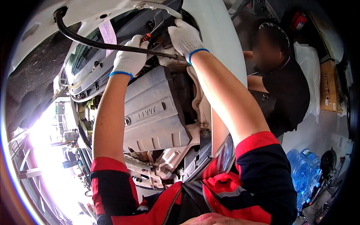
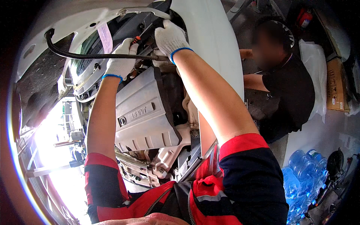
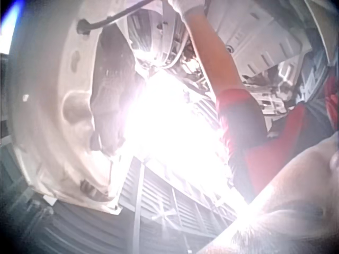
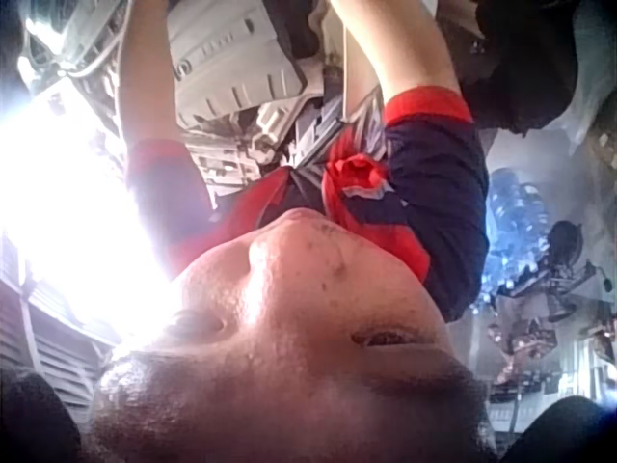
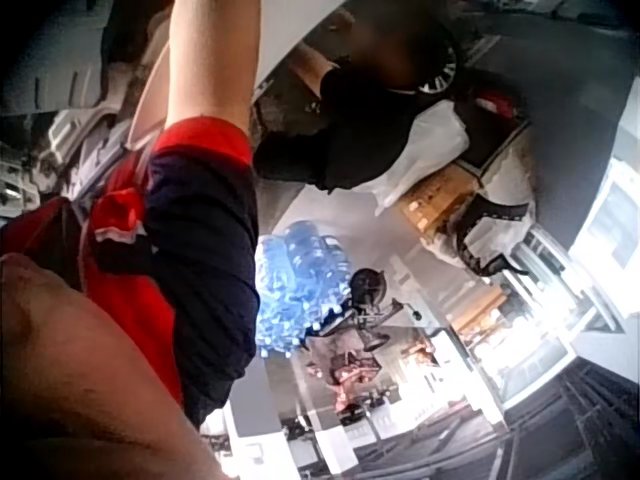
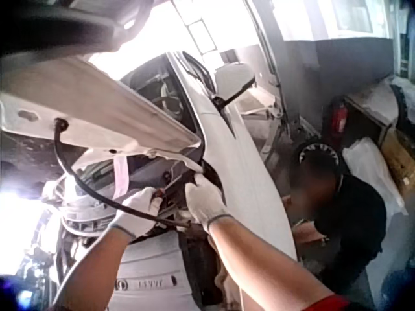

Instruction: The person works under the hood of a white car in a garage, using a ratchet and a screwdriver to remove bolts and clips from the engine bay. They remove a plastic cover and a long black trim piece, placing them aside while another person works nearby.

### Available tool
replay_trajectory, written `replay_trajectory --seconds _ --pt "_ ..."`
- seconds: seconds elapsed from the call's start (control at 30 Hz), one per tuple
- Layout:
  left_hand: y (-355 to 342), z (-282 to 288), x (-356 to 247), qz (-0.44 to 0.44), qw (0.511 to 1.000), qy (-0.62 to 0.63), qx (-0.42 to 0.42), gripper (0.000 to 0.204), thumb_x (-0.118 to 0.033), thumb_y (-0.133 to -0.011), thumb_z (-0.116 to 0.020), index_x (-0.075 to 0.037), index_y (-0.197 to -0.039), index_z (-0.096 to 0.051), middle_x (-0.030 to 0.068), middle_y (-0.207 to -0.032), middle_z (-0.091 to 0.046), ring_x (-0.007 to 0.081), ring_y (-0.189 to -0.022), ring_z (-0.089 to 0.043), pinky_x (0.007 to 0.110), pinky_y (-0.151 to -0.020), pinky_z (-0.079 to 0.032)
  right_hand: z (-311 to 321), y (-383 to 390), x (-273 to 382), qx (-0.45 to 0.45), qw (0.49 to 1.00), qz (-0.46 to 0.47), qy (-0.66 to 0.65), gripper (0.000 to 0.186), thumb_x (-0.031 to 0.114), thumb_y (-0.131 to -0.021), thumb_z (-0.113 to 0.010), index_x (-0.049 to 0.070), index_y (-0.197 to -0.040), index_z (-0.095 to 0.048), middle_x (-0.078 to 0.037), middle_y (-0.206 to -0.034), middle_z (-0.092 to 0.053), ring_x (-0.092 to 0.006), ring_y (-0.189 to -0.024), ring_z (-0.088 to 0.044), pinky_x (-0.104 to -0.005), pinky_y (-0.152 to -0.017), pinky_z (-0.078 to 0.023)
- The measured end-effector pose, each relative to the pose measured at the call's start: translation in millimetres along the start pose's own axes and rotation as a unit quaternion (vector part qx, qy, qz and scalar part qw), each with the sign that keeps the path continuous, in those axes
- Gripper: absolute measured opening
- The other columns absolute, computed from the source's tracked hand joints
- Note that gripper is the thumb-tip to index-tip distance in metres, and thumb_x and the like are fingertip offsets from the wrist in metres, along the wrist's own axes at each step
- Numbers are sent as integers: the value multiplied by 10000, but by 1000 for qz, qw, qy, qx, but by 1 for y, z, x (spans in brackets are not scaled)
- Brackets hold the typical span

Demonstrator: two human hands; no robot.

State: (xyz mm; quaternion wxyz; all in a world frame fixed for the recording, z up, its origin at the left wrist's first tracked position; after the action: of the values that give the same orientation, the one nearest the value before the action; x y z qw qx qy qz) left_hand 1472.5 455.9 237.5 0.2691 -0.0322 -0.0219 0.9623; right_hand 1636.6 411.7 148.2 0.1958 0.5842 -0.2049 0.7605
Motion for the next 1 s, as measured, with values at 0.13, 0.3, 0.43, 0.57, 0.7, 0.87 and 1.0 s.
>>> replay_trajectory --seconds 0.13,0.3,0.43,0.57,0.7,0.87,1.0 --pt "-11 3 9 20 1000 3 -15 483 -490 -998 -522 -27 -1070 -639 271 -923 -704 457 -937 -680 515 -845 -526 16 6 23 -61 991 10 116 208 154 -971 -546 48 -1096 -675 -176 -933 -682 -363 -995 -675 -404 -886 -548" --pt "-5 -5 8 11 997 52 -62 477 -493 -978 -574 -34 -1040 -689 266 -909 -704 431 -909 -693 491 -813 -530 21 9 81 -110 858 322 386 191 127 -905 -582 49 -1057 -669 -174 -995 -691 -314 -1014 -697 -418 -833 -578" --pt "-2 -2 8 -3 996 40 -82 477 -486 -979 -577 -28 -1055 -690 259 -907 -709 421 -901 -698 484 -811 -534 0 -14 77 -9 759 362 542 290 142 -923 -579 67 -1200 -624 -148 -968 -695 -283 -798 -718 -417 -660 -595" --pt "-9 -2 17 -6 997 53 -64 484 -488 -983 -570 -25 -1047 -695 257 -915 -714 415 -924 -701 478 -821 -536 7 -14 69 -116 728 383 557 348 157 -927 -573 21 -1248 -582 -195 -852 -661 -291 -758 -708 -429 -537 -563" --pt "-11 -2 26 5 994 102 -47 523 -508 -986 -556 -7 -1042 -699 272 -915 -704 412 -915 -701 451 -823 -533 3 -15 63 -132 715 413 549 362 131 -930 -576 7 -1269 -548 -228 -874 -659 -300 -724 -703 -400 -505 -550" --pt "-26 18 20 20 994 94 -51 614 -549 -989 -507 34 -983 -698 274 -919 -700 405 -944 -692 441 -871 -512 1 -25 59 -135 736 415 517 377 136 -926 -594 -1 -1273 -538 -248 -904 -661 -314 -730 -701 -414 -534 -562" --pt "-57 33 10 2 1000 -1 -25 607 -530 -981 -467 18 -1046 -720 291 -1037 -702 454 -1019 -668 474 -934 -509 0 -12 61 -182 690 467 523 400 149 -905 -613 19 -1277 -543 -252 -927 -664 -320 -737 -699 -410 -536 -562"
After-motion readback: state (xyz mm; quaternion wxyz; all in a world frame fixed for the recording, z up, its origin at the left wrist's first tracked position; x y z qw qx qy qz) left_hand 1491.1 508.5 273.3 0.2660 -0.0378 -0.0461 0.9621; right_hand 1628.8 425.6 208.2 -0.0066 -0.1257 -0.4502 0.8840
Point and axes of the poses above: each hand's wrist, its own y-axis away from the middle knuckle, its own z-axis out of the back of the hand, x = y × z, the point moved 7 cm from there along -y, towards the middle knuckle
